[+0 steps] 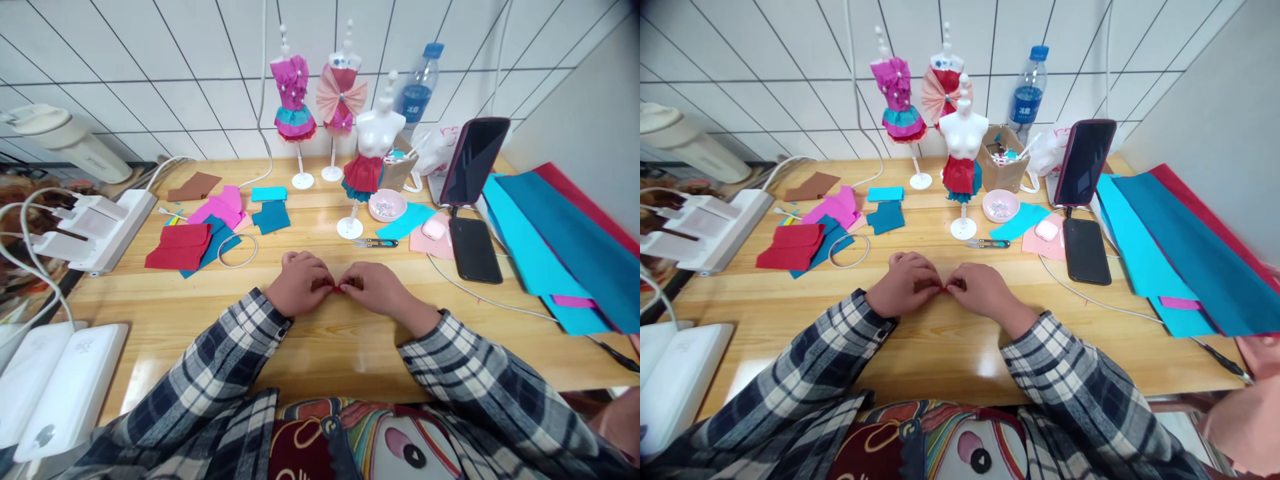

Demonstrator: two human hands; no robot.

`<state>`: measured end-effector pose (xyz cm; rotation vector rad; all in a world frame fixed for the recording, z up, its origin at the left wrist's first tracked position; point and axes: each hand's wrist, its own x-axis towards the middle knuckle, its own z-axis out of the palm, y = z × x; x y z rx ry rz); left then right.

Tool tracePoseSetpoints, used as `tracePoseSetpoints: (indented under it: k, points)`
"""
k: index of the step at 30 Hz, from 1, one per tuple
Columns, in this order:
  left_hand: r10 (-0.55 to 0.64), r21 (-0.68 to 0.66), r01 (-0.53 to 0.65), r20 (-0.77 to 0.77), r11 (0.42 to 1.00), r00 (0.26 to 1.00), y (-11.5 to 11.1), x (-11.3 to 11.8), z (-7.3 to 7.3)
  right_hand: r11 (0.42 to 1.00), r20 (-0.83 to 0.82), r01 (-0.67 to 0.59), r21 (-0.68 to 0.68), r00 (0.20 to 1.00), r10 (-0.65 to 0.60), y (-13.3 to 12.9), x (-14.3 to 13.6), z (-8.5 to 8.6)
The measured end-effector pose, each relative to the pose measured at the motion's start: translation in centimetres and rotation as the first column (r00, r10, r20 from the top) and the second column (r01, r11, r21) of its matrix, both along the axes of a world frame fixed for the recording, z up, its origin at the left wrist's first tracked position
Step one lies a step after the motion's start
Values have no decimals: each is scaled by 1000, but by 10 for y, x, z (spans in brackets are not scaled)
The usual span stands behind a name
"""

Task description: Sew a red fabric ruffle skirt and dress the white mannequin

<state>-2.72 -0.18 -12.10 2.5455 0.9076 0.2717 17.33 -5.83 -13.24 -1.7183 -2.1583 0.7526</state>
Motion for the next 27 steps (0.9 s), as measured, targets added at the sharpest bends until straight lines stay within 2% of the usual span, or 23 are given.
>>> tracePoseSetpoints:
  k: [5, 15, 17, 18, 19, 21, 22, 24, 27]
  points:
    - [8, -14, -8, 18, 1000, 1000, 1, -2, 2, 1000, -15, 29, 3, 999, -29, 0, -2, 3]
    - [1, 3, -1, -12, 1000, 1000, -1, 0, 5, 999, -33, -9, 37, 999, 10, -3, -9, 4]
    - [11, 4, -11, -7, 1000, 1000, -1, 0, 5, 998, -88, 18, 52, 996, -13, -2, 0, 4]
    - [23, 5, -23, 2, 1000, 1000, -1, -1, 4, 995, -125, 71, 66, 990, -62, -1, 7, 4]
    - [33, 3, -33, 16, 999, 999, 0, -2, 3, 985, -162, 149, 84, 978, -134, 0, 17, 4]
    - [38, -13, -37, 61, 999, 997, 1, -4, 1, 926, -203, 349, 147, 927, -316, 1, 38, 2]
    - [38, -29, -36, 87, 999, 996, 2, -5, -1, 906, -188, 382, 181, 918, -349, 0, 48, 0]
    - [54, -71, -45, 124, 996, 991, 3, -6, -2, 917, -129, 346, 196, 937, -326, -1, 62, -4]
    - [143, -117, -130, 119, 985, 982, 1, -6, -2, 949, -50, 257, 181, 966, -252, -3, 63, -9]
